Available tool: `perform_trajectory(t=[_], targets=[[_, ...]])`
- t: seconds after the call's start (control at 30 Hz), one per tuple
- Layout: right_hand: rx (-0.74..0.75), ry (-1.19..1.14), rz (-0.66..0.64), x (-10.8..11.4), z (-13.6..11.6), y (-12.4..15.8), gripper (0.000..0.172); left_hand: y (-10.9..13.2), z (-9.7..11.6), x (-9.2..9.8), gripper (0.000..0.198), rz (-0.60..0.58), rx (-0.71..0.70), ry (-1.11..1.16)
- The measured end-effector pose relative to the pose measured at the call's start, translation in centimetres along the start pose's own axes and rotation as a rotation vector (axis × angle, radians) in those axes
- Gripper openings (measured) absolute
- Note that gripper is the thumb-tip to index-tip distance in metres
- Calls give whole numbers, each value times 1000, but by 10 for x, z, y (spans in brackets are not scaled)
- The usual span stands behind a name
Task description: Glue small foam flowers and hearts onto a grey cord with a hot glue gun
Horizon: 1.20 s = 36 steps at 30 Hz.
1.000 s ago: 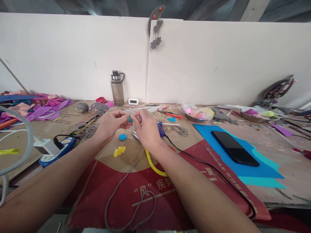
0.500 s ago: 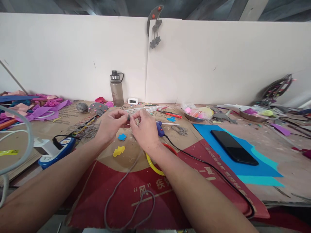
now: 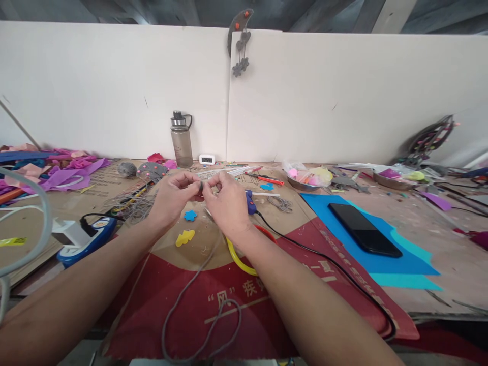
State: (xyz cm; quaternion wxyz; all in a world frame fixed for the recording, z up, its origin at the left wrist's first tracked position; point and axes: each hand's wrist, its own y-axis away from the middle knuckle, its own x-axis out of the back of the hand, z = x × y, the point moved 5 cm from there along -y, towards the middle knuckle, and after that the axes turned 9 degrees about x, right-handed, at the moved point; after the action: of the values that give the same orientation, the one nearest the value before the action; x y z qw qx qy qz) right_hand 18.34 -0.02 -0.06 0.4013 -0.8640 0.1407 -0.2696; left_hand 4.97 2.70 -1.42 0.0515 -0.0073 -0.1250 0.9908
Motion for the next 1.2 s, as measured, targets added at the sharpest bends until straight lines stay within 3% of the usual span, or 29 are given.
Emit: perform_trajectory(t=[0.53, 0.83, 1.2], targets=[[-9, 14, -25, 5, 1, -1, 10, 2, 4, -1, 12, -49, 15, -1], [30, 10, -49, 6, -2, -3, 10, 2, 7, -2, 12, -141, 67, 84], [143, 98, -72, 5, -6, -1, 9, 0, 3, -3, 24, -105, 145, 87]])
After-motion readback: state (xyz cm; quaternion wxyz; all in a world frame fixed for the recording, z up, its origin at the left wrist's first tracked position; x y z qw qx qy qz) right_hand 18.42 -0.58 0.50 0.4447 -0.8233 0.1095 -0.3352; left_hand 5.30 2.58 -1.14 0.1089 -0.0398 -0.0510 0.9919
